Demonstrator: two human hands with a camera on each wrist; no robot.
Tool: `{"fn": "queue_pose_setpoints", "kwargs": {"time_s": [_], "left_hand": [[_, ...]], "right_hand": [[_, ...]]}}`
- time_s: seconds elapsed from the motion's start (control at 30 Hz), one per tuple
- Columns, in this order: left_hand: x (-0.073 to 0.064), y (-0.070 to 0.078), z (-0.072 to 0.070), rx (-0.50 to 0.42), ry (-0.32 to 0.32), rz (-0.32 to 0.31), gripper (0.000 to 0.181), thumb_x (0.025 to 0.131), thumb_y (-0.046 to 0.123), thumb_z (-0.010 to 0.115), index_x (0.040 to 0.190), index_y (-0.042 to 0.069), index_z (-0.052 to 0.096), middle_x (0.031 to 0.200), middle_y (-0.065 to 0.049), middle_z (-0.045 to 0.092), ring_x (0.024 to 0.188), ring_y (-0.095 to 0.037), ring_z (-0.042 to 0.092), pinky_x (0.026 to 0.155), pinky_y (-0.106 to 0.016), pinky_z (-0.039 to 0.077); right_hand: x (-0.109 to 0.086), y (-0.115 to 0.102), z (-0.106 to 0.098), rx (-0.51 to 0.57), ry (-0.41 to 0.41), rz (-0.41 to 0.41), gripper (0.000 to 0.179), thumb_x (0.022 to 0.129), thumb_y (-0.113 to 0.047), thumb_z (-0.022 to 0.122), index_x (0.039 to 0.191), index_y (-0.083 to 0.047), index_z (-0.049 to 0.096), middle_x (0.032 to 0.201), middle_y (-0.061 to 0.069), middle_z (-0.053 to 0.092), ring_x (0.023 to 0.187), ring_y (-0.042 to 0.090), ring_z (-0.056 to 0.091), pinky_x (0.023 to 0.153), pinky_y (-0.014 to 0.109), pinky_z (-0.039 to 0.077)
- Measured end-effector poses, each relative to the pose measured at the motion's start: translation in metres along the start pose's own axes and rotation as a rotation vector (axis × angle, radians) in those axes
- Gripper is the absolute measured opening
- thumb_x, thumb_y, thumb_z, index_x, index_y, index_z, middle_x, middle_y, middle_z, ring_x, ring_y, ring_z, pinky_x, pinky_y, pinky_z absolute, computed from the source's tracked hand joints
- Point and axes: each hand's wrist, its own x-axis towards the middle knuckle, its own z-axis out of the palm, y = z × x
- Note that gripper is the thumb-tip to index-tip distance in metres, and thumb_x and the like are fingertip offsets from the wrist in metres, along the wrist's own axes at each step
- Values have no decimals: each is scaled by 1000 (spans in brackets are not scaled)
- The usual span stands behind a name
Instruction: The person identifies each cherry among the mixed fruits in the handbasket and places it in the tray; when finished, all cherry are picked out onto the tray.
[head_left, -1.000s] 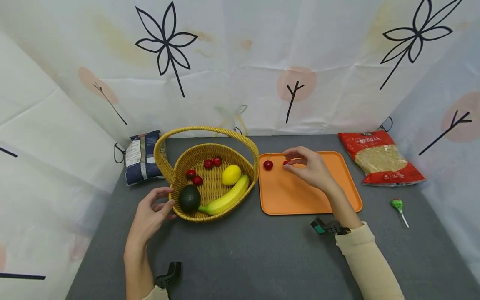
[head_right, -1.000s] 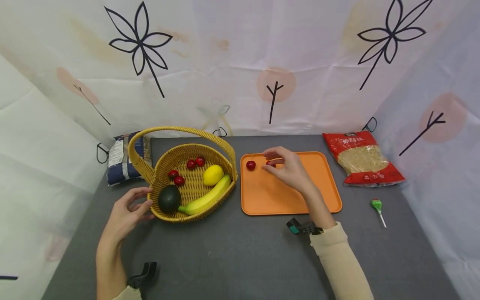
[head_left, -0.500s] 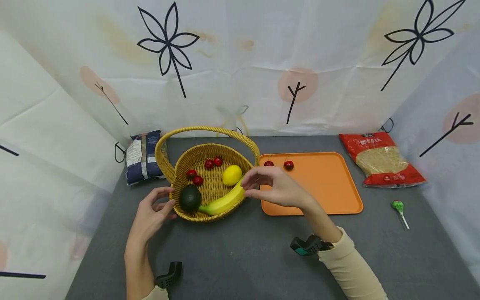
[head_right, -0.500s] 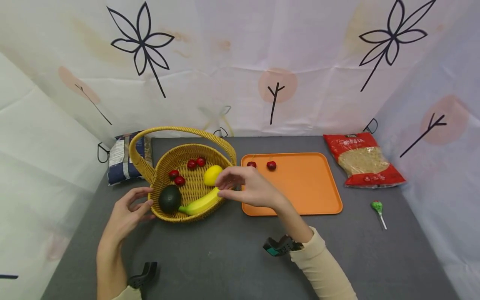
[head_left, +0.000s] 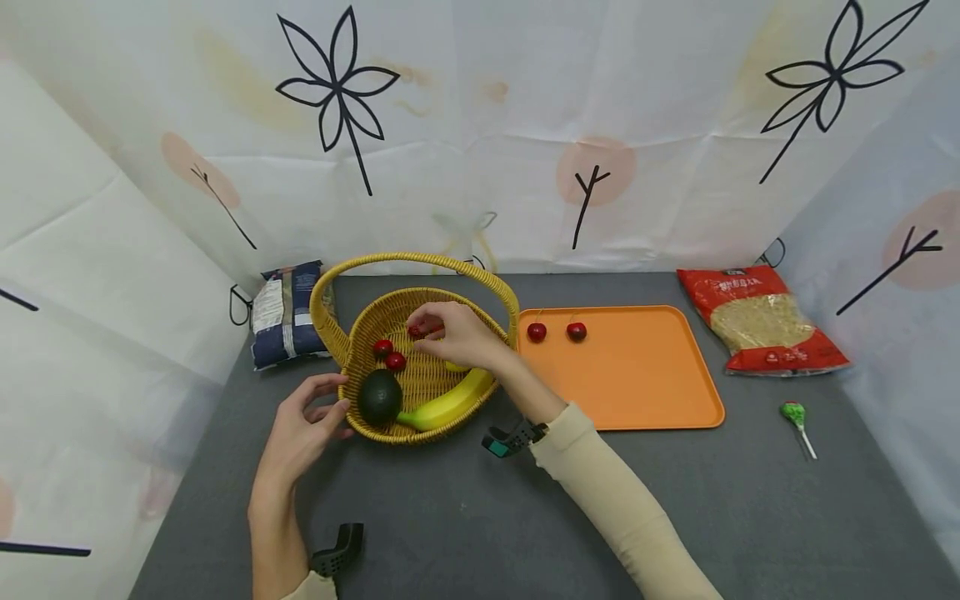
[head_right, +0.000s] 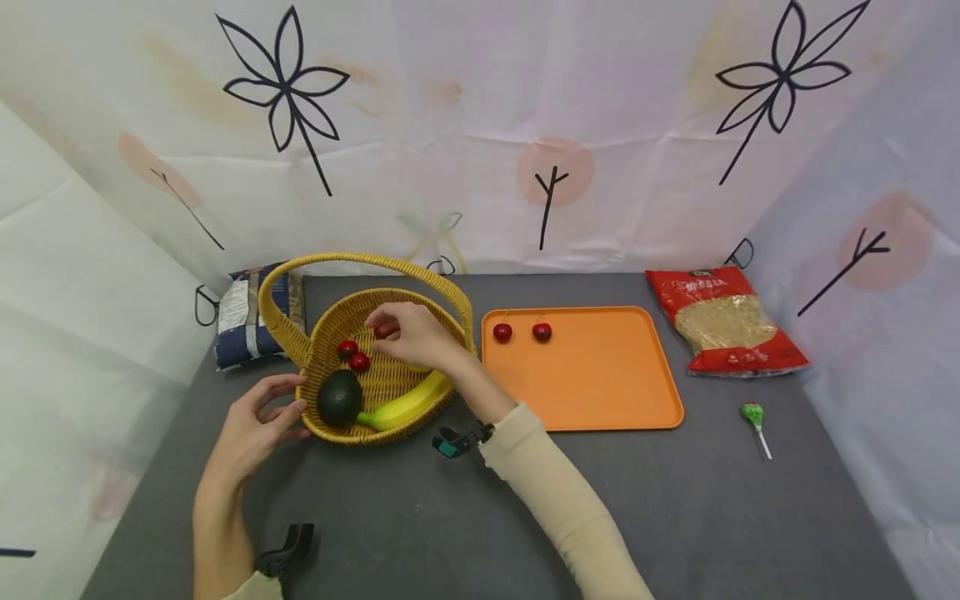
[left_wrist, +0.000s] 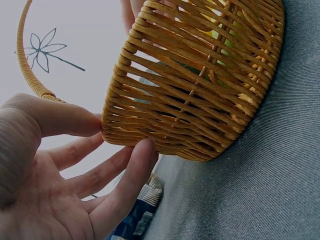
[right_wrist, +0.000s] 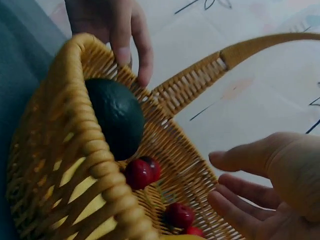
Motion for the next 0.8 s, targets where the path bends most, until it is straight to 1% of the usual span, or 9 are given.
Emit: {"fn": "queue_pose_setpoints", "kwargs": {"time_s": [0.07, 0.2, 0.33, 0.47, 0.63, 0.8], "left_hand": [[0, 0, 0, -1, 2, -3, 46, 109, 11, 65, 153, 7, 52, 157, -25, 54, 99, 2, 73, 79, -29, 69], [0, 1, 0, 2, 4, 1, 46, 109, 12, 65, 152, 7, 52, 156, -25, 54, 98, 3, 73, 79, -29, 69], [0, 1, 1, -3, 2, 7, 45, 109, 12, 64, 152, 7, 52, 155, -25, 54, 97, 4, 72, 79, -29, 69], [0, 1, 1, -14, -2, 8, 45, 109, 12, 64, 152, 6, 52, 155, -26, 54, 98, 4, 73, 79, -29, 69], [-1, 1, 1, -12, 2, -3, 45, 109, 11, 65, 152, 6, 52, 156, -25, 54, 100, 3, 73, 79, -29, 69], [0, 1, 0, -6, 0, -13, 46, 109, 12, 65, 153, 7, 51, 157, -24, 53, 103, 0, 74, 79, -28, 69]], "right_hand": [[15, 1, 4, -66, -9, 40, 32, 102, -7, 75, 132, -1, 70, 134, 22, 73, 122, 33, 73, 103, 35, 63], [38, 5, 9, -163, -42, 87, 34, 101, -5, 74, 135, 0, 70, 138, 20, 73, 123, 33, 72, 104, 39, 61], [52, 11, 12, -205, -59, 142, 35, 101, -5, 74, 135, 0, 70, 139, 18, 73, 126, 32, 70, 107, 41, 59], [57, 17, 14, -211, -60, 188, 34, 102, -5, 75, 135, -2, 71, 139, 16, 72, 131, 31, 68, 112, 41, 57], [57, 20, 15, -160, -51, 235, 35, 100, -6, 77, 135, -3, 72, 140, 14, 72, 134, 30, 67, 115, 42, 56], [56, 23, 14, -144, -45, 274, 37, 98, -2, 78, 135, -5, 73, 139, 12, 73, 134, 29, 67, 114, 41, 57]]}}
